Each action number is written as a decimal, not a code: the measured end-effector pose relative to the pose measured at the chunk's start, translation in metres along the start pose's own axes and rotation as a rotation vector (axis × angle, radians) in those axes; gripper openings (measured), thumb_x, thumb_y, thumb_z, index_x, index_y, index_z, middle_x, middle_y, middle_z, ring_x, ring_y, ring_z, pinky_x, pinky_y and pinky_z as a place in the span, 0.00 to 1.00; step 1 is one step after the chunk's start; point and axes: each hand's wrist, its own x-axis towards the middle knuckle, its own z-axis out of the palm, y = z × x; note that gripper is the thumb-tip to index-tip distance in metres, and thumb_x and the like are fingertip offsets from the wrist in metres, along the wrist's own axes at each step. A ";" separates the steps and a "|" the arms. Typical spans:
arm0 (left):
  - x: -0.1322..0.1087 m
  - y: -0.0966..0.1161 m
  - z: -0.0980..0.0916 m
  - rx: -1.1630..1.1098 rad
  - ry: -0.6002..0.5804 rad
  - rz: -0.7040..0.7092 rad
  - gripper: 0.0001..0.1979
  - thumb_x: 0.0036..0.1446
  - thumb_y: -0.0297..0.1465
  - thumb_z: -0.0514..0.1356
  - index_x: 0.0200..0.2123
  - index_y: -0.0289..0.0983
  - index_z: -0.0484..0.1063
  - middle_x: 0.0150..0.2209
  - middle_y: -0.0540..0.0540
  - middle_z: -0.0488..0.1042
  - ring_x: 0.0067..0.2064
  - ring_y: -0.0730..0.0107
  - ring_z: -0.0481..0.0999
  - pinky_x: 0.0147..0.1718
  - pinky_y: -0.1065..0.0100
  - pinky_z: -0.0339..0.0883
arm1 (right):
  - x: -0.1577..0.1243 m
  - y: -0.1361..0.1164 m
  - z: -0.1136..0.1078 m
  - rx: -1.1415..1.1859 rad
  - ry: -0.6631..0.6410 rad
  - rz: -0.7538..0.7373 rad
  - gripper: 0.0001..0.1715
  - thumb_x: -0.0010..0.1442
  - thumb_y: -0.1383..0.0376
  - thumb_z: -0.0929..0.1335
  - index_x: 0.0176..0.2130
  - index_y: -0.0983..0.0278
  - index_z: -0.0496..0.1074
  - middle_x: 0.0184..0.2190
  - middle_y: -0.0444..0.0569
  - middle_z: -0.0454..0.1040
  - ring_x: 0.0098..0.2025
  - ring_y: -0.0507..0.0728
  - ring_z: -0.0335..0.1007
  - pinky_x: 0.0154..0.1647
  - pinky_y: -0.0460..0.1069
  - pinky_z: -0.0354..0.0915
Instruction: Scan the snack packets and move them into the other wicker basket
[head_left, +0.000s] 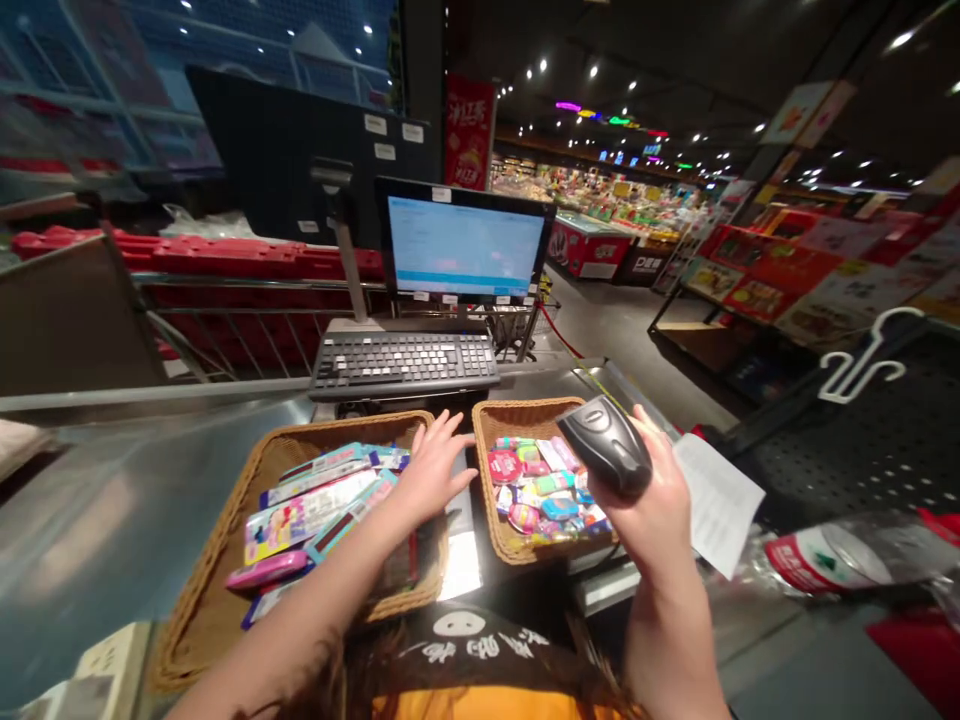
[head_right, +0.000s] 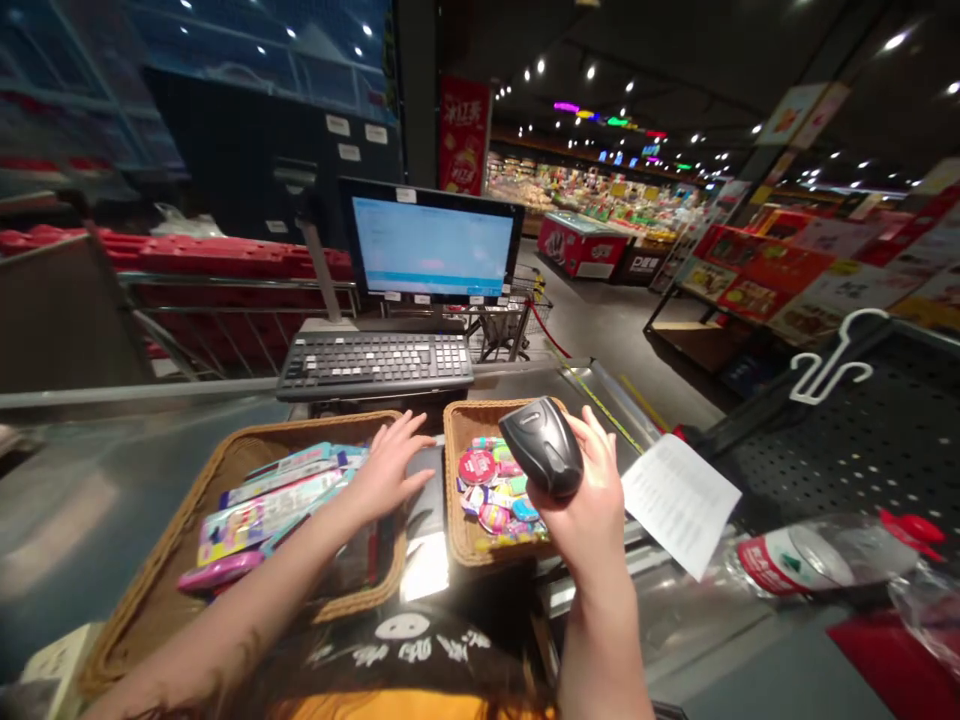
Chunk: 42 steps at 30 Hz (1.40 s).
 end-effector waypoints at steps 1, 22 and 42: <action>0.010 0.009 0.005 0.014 -0.046 0.031 0.18 0.58 0.34 0.63 0.52 0.39 0.71 0.68 0.37 0.58 0.72 0.47 0.48 0.66 0.36 0.44 | 0.000 0.006 -0.003 0.000 0.009 0.014 0.28 0.53 0.65 0.70 0.54 0.61 0.68 0.53 0.56 0.72 0.66 0.73 0.60 0.63 0.72 0.58; 0.113 0.109 0.174 0.214 -0.641 0.506 0.23 0.28 0.32 0.77 0.34 0.39 0.81 0.66 0.40 0.62 0.69 0.37 0.52 0.68 0.47 0.40 | -0.010 0.101 -0.030 0.066 -0.045 0.177 0.31 0.54 0.62 0.71 0.57 0.60 0.65 0.56 0.57 0.71 0.68 0.70 0.56 0.66 0.70 0.55; 0.132 0.098 0.167 0.116 -0.388 0.356 0.09 0.45 0.23 0.64 0.32 0.39 0.80 0.52 0.44 0.77 0.63 0.45 0.65 0.67 0.45 0.44 | 0.006 0.114 -0.010 0.142 -0.002 0.157 0.30 0.54 0.60 0.71 0.55 0.64 0.67 0.54 0.60 0.73 0.66 0.71 0.60 0.66 0.71 0.53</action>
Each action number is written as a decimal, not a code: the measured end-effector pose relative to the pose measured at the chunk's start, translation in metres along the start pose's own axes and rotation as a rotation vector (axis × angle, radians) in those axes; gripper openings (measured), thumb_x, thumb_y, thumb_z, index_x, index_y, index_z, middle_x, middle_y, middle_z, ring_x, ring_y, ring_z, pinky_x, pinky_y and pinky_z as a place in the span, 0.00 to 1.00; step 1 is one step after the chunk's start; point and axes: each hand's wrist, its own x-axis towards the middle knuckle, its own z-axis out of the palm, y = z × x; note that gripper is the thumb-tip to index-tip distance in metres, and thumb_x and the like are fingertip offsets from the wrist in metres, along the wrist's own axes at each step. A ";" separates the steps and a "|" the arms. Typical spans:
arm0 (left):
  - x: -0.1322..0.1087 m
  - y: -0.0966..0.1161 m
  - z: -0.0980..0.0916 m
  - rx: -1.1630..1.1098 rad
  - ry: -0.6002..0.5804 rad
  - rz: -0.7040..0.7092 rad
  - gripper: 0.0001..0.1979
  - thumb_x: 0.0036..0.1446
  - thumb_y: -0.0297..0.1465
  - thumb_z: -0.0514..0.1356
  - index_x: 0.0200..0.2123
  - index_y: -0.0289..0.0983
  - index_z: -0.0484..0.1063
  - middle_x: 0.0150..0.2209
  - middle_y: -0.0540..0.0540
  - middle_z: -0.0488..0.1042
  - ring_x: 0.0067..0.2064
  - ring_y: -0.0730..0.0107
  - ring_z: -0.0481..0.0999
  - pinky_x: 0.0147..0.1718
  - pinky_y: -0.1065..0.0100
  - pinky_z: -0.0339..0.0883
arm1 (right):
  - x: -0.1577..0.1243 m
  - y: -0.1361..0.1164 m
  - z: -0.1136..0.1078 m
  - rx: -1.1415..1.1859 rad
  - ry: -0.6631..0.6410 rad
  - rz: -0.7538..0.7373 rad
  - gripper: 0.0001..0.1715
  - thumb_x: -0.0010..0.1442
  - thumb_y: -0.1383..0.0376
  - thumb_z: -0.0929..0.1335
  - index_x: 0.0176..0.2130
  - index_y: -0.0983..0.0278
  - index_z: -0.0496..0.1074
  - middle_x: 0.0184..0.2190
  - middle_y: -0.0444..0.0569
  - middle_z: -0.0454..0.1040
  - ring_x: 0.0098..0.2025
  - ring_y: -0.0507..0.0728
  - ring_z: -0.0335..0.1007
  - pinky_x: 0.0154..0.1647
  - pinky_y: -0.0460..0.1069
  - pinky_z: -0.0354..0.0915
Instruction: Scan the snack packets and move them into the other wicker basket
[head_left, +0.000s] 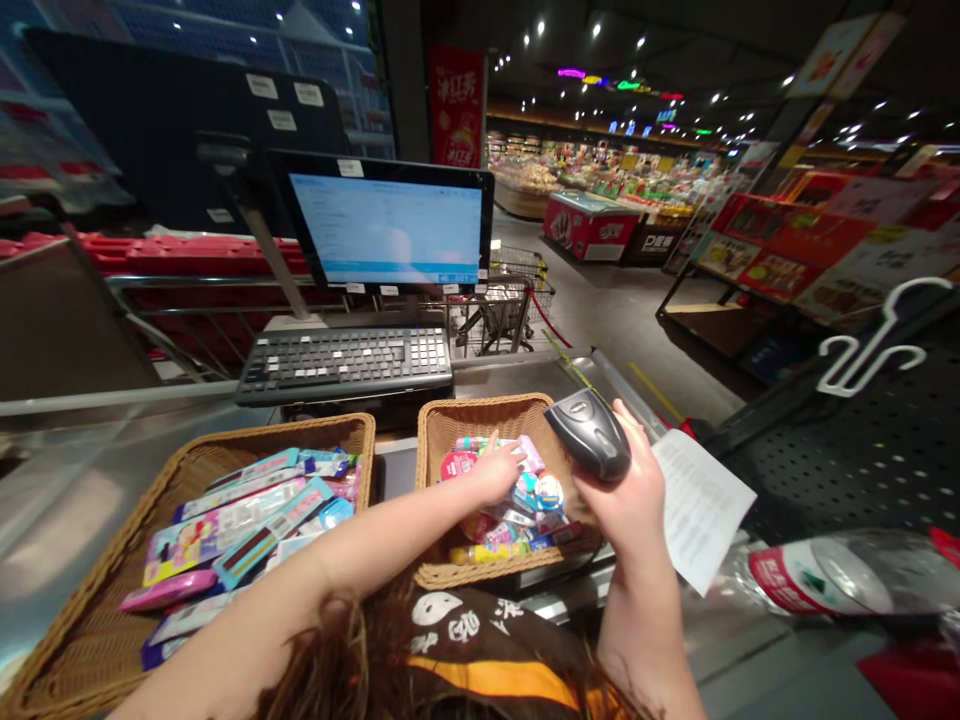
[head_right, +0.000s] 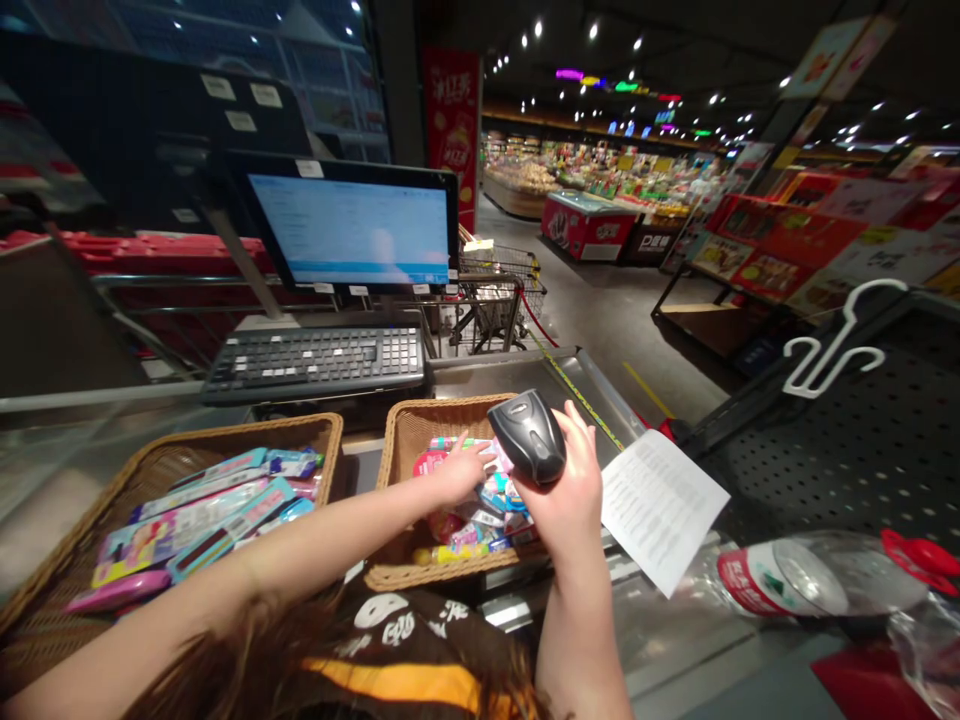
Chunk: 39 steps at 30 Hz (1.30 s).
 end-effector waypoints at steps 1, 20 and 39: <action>-0.001 -0.003 -0.005 -0.007 0.012 0.001 0.10 0.46 0.23 0.64 0.33 0.39 0.80 0.54 0.44 0.76 0.64 0.44 0.63 0.67 0.42 0.42 | 0.000 0.000 0.001 -0.012 0.001 -0.003 0.29 0.54 0.60 0.71 0.54 0.63 0.67 0.54 0.60 0.73 0.66 0.71 0.60 0.66 0.71 0.53; -0.125 -0.076 -0.175 0.139 0.612 -0.184 0.05 0.53 0.25 0.62 0.33 0.41 0.76 0.65 0.46 0.66 0.70 0.51 0.55 0.66 0.33 0.31 | 0.045 -0.069 0.032 -0.030 -0.032 -0.227 0.26 0.54 0.63 0.67 0.54 0.61 0.67 0.54 0.57 0.73 0.66 0.73 0.59 0.64 0.73 0.56; -0.218 -0.096 -0.231 0.275 0.854 -0.316 0.06 0.54 0.26 0.62 0.34 0.41 0.77 0.66 0.45 0.63 0.70 0.51 0.55 0.67 0.36 0.33 | 0.033 -0.155 0.077 0.076 -0.244 -0.355 0.26 0.55 0.66 0.68 0.54 0.59 0.69 0.58 0.56 0.68 0.69 0.74 0.51 0.64 0.78 0.49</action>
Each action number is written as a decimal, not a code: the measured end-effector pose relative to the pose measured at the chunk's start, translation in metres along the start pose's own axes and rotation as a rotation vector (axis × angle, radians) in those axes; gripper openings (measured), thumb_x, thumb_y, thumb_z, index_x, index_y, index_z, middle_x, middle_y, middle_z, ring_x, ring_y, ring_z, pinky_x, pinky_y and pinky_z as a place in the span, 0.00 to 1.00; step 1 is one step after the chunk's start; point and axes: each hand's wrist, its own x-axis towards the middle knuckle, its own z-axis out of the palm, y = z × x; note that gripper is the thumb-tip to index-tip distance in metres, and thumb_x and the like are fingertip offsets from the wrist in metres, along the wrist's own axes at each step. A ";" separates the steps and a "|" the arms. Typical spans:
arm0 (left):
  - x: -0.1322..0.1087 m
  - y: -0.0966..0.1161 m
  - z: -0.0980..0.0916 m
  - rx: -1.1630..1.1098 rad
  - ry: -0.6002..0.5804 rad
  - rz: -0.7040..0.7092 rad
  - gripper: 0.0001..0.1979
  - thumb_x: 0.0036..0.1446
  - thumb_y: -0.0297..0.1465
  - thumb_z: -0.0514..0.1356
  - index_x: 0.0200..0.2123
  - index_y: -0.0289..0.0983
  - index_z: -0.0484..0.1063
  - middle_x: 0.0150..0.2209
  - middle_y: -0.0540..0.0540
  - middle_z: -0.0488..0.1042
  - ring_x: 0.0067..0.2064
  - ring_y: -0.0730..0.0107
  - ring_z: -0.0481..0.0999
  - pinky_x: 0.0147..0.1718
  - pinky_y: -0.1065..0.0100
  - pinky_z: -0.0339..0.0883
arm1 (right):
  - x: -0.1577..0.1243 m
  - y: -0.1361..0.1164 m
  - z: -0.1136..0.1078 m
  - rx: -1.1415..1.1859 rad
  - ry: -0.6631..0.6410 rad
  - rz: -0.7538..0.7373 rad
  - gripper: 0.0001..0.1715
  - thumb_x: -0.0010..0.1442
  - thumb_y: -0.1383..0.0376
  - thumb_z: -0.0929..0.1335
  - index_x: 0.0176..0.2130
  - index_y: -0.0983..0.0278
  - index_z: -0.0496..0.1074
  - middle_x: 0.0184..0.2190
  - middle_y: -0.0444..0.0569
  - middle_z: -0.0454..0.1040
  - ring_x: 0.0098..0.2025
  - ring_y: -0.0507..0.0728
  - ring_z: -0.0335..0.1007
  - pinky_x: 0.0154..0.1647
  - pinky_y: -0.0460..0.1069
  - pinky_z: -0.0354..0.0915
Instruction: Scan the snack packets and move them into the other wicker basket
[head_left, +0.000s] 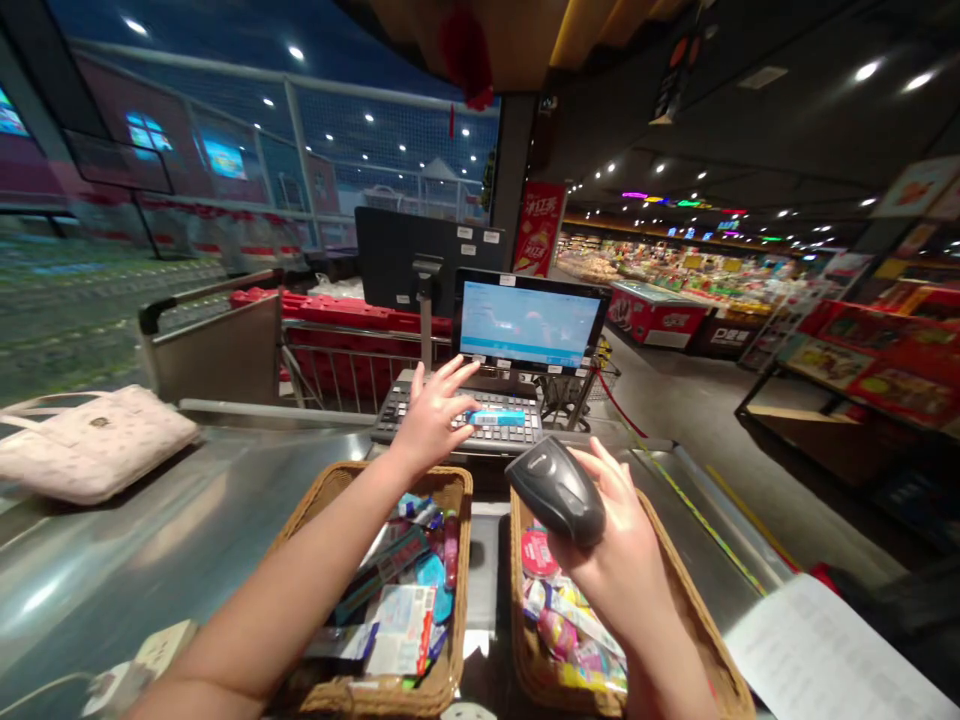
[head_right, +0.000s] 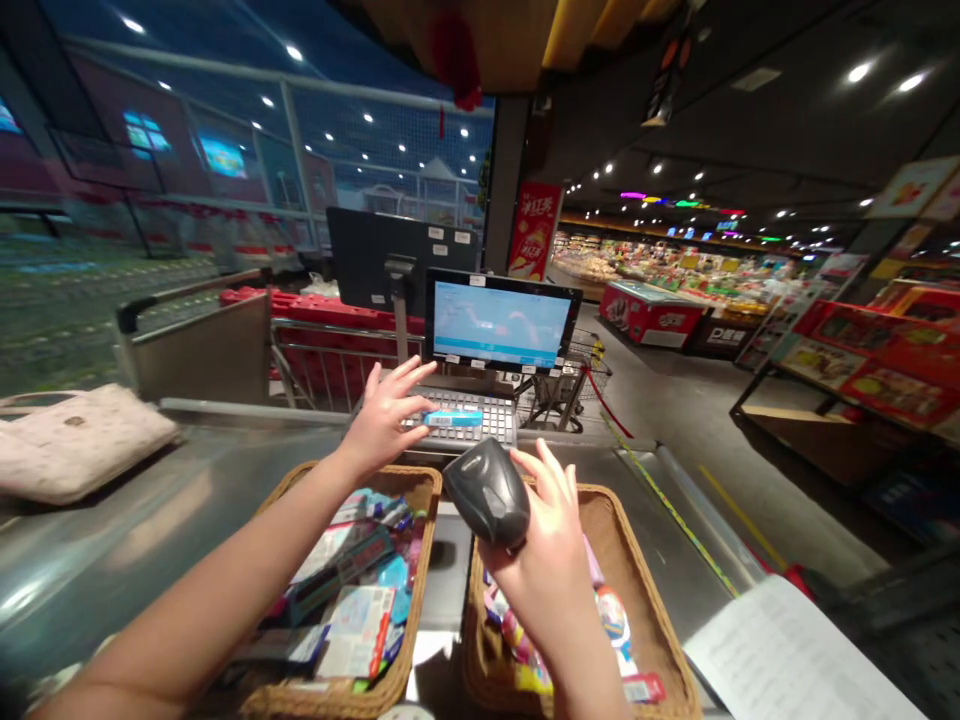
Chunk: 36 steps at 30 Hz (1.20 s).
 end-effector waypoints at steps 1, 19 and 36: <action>-0.001 -0.002 -0.002 0.003 0.012 0.013 0.06 0.54 0.26 0.62 0.34 0.41 0.77 0.66 0.44 0.63 0.70 0.51 0.55 0.66 0.35 0.33 | 0.000 -0.003 0.003 0.004 -0.008 0.004 0.26 0.54 0.67 0.68 0.54 0.59 0.69 0.58 0.56 0.68 0.69 0.74 0.51 0.64 0.79 0.48; -0.040 -0.035 -0.023 0.021 0.028 0.003 0.05 0.55 0.27 0.62 0.35 0.41 0.76 0.66 0.44 0.64 0.69 0.52 0.57 0.66 0.35 0.33 | -0.012 -0.044 0.026 -0.009 -0.092 -0.001 0.25 0.53 0.69 0.67 0.52 0.59 0.69 0.57 0.56 0.69 0.69 0.72 0.51 0.65 0.78 0.48; -0.134 -0.070 0.003 -0.021 -0.297 -0.100 0.02 0.55 0.29 0.65 0.33 0.39 0.78 0.63 0.41 0.67 0.68 0.46 0.57 0.64 0.29 0.36 | -0.016 -0.062 0.055 0.059 -0.144 0.076 0.24 0.52 0.68 0.67 0.50 0.60 0.71 0.55 0.55 0.71 0.68 0.72 0.54 0.66 0.74 0.51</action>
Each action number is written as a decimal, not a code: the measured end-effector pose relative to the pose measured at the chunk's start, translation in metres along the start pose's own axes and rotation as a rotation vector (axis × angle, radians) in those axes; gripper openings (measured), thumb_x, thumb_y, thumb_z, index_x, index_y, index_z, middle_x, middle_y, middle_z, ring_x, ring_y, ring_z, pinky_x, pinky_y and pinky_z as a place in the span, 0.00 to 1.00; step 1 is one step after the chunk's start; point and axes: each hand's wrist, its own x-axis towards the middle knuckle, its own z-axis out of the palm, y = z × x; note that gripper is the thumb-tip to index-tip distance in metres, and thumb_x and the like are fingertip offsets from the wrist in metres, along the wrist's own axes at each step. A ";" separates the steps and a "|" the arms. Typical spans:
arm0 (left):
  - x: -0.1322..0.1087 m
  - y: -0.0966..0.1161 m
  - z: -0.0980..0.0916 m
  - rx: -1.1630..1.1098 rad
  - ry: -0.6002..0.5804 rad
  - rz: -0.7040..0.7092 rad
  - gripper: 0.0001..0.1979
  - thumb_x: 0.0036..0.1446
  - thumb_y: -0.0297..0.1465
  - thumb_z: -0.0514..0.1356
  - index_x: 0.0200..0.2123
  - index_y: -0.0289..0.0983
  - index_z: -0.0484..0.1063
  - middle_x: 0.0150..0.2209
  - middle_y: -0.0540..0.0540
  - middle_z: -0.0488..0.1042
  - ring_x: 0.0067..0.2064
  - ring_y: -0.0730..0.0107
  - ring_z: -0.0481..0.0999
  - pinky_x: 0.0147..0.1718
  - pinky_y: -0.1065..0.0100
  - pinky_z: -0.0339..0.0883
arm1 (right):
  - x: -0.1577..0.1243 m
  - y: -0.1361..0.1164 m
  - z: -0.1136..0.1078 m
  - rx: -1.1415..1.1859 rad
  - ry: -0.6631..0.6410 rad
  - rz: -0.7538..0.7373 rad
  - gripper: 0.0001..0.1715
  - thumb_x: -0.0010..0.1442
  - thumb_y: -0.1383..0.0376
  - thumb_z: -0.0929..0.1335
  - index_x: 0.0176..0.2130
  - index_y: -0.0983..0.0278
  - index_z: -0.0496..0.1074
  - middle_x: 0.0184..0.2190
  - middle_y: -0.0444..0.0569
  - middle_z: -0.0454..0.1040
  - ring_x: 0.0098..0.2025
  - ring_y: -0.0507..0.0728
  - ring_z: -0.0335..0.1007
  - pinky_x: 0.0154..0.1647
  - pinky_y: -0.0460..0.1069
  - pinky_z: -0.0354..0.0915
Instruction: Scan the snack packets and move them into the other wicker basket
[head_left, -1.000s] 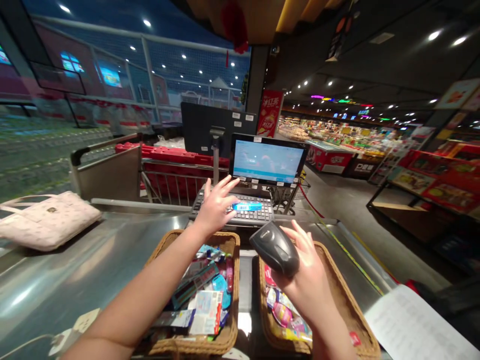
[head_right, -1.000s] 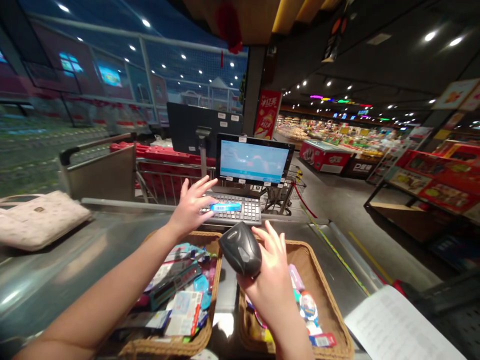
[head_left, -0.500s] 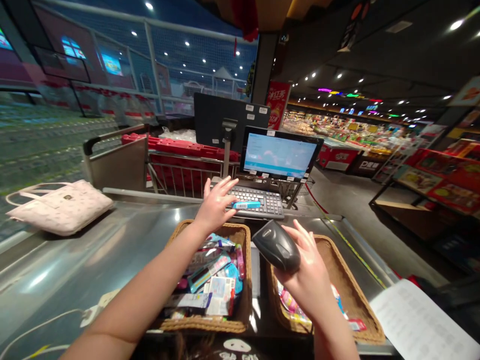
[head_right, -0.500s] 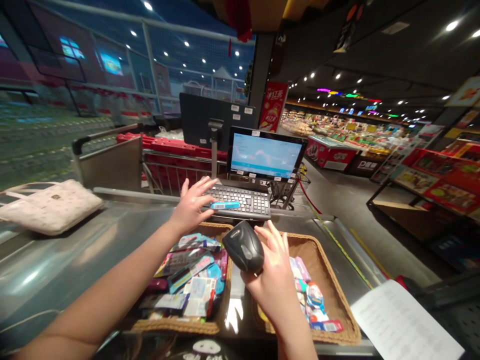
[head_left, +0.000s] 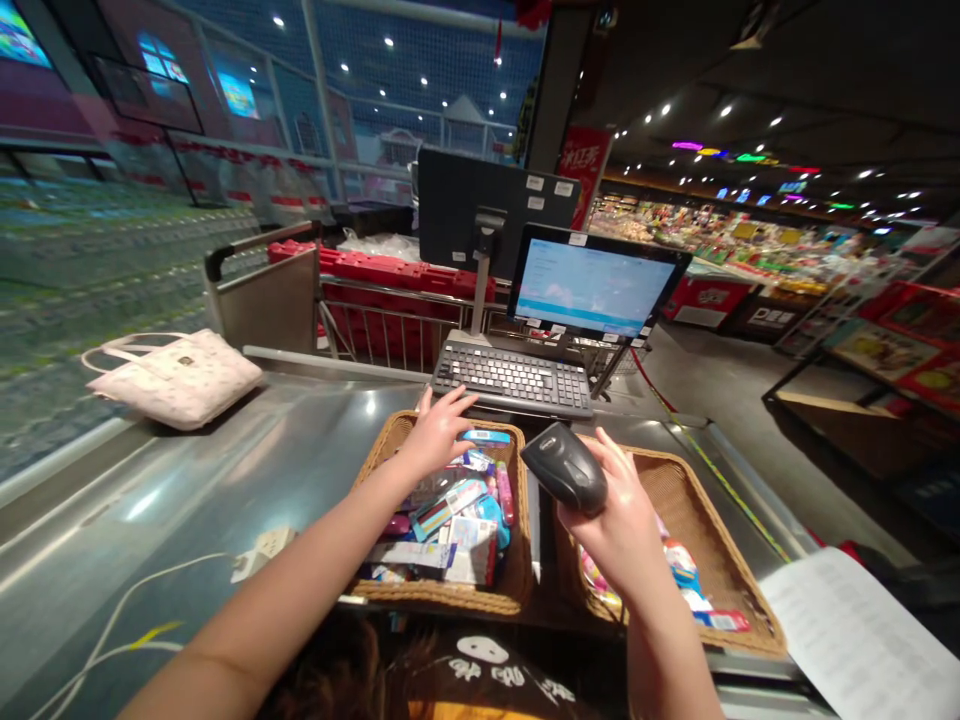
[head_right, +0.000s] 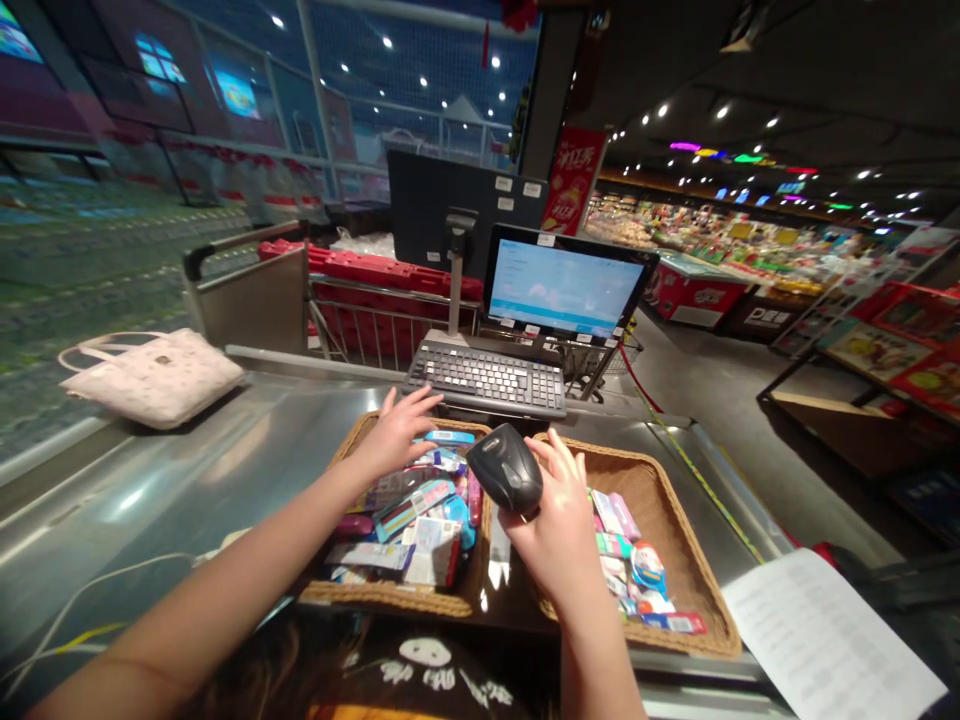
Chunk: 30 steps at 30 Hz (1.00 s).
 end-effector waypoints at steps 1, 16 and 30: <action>-0.003 -0.001 0.006 -0.001 -0.030 -0.003 0.02 0.55 0.29 0.65 0.32 0.39 0.78 0.64 0.41 0.67 0.68 0.45 0.57 0.63 0.28 0.37 | -0.001 0.000 0.002 -0.002 -0.002 0.007 0.24 0.52 0.68 0.67 0.50 0.60 0.71 0.55 0.55 0.71 0.68 0.72 0.54 0.65 0.74 0.52; -0.016 -0.011 0.076 0.100 -0.189 -0.055 0.11 0.57 0.24 0.57 0.29 0.39 0.80 0.62 0.38 0.69 0.67 0.44 0.60 0.62 0.29 0.40 | -0.017 -0.001 -0.001 -0.012 0.001 0.106 0.26 0.50 0.69 0.67 0.50 0.61 0.71 0.54 0.55 0.72 0.68 0.71 0.56 0.65 0.74 0.51; 0.022 0.074 0.054 -0.147 -0.146 0.178 0.13 0.62 0.31 0.57 0.48 0.39 0.77 0.65 0.36 0.64 0.66 0.51 0.62 0.64 0.39 0.50 | -0.040 0.030 -0.017 -0.007 -0.029 0.233 0.25 0.47 0.70 0.69 0.47 0.60 0.73 0.52 0.54 0.74 0.66 0.72 0.58 0.65 0.73 0.52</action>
